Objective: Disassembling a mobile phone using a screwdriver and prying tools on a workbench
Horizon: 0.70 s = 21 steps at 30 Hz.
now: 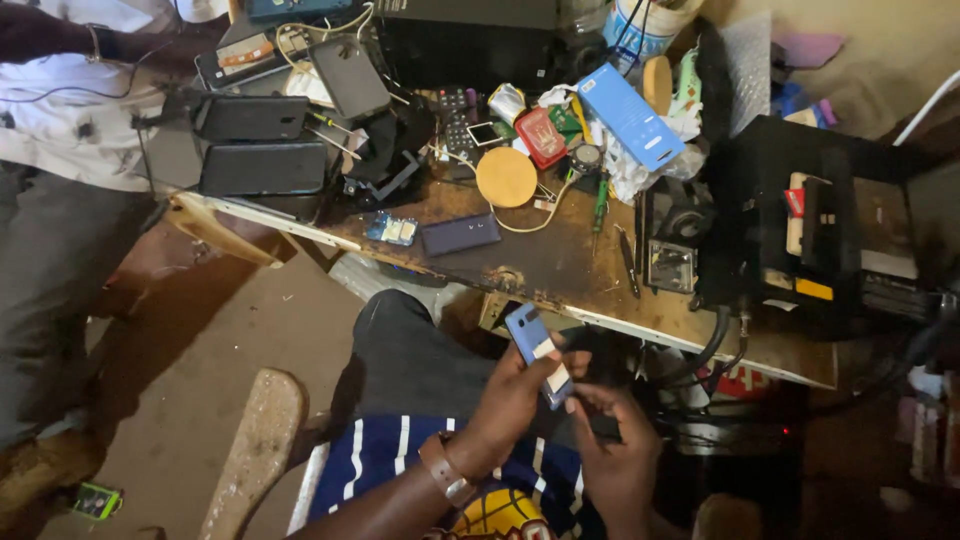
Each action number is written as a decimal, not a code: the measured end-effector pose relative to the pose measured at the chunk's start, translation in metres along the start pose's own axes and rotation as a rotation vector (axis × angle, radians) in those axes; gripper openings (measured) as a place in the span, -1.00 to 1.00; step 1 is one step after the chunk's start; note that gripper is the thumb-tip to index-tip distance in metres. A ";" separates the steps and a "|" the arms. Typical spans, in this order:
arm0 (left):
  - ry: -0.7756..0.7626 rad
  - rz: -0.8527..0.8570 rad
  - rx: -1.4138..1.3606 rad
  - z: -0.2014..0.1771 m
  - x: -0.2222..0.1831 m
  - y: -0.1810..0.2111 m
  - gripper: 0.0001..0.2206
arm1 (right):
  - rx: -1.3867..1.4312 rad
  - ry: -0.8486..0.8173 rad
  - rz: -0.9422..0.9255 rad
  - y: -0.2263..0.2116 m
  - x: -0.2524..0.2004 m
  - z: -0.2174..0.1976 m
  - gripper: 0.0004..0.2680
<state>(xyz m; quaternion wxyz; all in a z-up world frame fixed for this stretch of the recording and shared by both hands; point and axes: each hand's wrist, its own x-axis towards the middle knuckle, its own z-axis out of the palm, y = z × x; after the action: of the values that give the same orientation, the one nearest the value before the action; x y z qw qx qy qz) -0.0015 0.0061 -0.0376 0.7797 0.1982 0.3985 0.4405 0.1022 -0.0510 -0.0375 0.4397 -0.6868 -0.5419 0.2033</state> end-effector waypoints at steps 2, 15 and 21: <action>0.044 0.008 0.087 0.001 -0.004 0.006 -0.77 | 0.062 -0.013 -0.026 -0.005 0.001 0.004 -0.91; 0.000 0.048 -0.138 -0.018 -0.008 0.005 -0.72 | -0.125 -0.092 0.221 -0.004 -0.001 0.023 -0.92; -0.092 0.104 -0.231 -0.037 -0.003 0.031 -0.78 | -0.155 -0.104 0.032 0.043 -0.020 0.009 -0.94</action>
<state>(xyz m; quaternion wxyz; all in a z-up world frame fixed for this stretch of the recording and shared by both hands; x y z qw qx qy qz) -0.0477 0.0185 -0.0383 0.7910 0.1473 0.2979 0.5136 0.1132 -0.0675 -0.0822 0.3531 -0.7159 -0.5670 0.2033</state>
